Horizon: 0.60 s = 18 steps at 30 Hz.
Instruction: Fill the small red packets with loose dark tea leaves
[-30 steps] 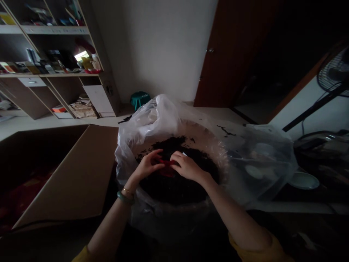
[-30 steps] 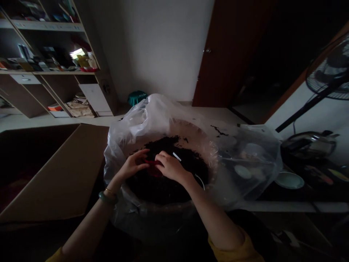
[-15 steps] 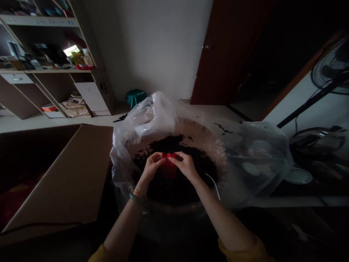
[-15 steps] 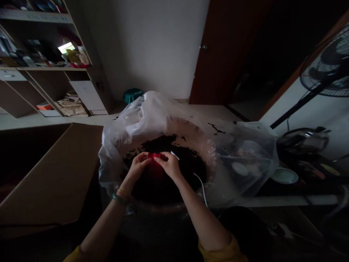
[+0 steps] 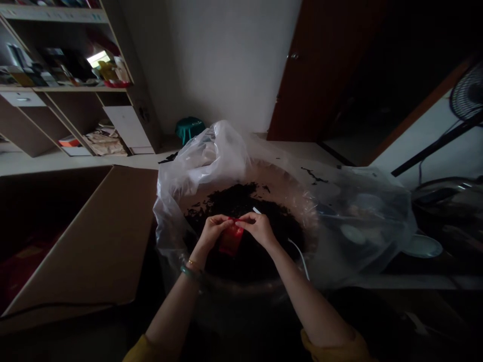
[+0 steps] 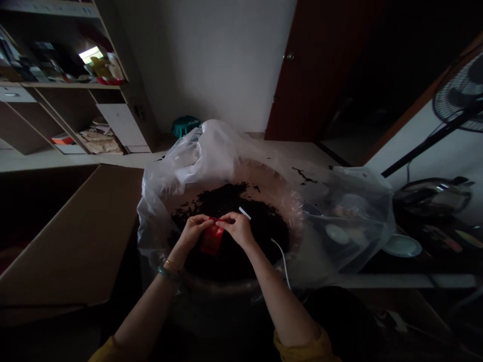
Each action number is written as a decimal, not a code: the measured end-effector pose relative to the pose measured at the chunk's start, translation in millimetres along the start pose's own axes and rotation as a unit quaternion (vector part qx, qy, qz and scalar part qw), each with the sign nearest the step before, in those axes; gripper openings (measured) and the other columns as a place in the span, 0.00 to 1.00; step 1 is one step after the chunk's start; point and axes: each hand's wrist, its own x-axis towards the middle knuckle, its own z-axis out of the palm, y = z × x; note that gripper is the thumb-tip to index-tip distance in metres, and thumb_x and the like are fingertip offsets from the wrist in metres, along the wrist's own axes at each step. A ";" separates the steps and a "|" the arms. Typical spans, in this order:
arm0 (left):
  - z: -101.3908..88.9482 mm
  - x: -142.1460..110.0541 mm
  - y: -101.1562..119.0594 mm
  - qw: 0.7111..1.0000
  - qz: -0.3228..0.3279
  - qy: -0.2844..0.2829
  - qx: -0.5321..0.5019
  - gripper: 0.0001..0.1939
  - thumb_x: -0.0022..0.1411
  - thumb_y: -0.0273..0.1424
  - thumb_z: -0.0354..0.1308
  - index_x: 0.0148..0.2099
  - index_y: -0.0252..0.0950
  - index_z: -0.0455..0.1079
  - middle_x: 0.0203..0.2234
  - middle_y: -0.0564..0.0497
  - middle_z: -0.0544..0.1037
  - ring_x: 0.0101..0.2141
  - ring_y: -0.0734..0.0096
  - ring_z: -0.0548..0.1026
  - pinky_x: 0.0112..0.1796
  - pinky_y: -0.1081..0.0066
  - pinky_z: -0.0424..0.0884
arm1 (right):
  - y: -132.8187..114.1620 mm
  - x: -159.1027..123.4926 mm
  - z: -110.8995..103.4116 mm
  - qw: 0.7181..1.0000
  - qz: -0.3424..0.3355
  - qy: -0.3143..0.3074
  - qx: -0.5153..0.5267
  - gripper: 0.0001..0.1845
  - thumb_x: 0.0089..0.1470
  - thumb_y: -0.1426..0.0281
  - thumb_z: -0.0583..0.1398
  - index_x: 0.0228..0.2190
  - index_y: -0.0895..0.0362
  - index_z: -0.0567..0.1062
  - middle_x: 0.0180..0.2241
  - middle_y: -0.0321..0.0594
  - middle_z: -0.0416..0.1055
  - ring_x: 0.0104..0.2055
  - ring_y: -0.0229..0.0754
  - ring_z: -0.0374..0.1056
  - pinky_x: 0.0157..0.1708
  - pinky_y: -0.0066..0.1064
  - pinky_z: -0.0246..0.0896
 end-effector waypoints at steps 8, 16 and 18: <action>7.9 -8.6 6.7 0.996 -0.036 -0.070 -0.039 0.18 0.46 0.40 0.68 0.35 0.33 0.72 0.24 0.54 0.77 0.23 0.77 0.73 0.26 0.78 0.66 | 1.8 2.7 -1.7 0.996 -0.079 -0.015 -0.042 0.07 0.45 0.65 0.65 0.23 0.56 0.78 0.24 0.37 0.75 0.27 0.39 0.69 0.30 0.29 0.62; 7.8 -12.8 -1.4 0.979 -0.145 -0.141 -0.006 0.24 0.34 0.38 0.74 0.31 0.30 0.70 0.21 0.51 0.77 0.22 0.70 0.75 0.26 0.73 0.69 | 6.2 1.6 3.9 0.989 -0.102 -0.042 -0.100 0.05 0.48 0.68 0.64 0.24 0.57 0.77 0.25 0.36 0.74 0.27 0.37 0.67 0.29 0.27 0.59; 8.0 -12.1 -9.0 0.981 -0.145 -0.132 0.012 0.23 0.34 0.38 0.74 0.30 0.29 0.71 0.20 0.52 0.77 0.21 0.72 0.74 0.25 0.74 0.68 | 6.8 1.8 5.3 0.984 -0.106 -0.048 -0.137 0.05 0.49 0.68 0.63 0.26 0.57 0.77 0.25 0.36 0.74 0.26 0.36 0.66 0.28 0.27 0.58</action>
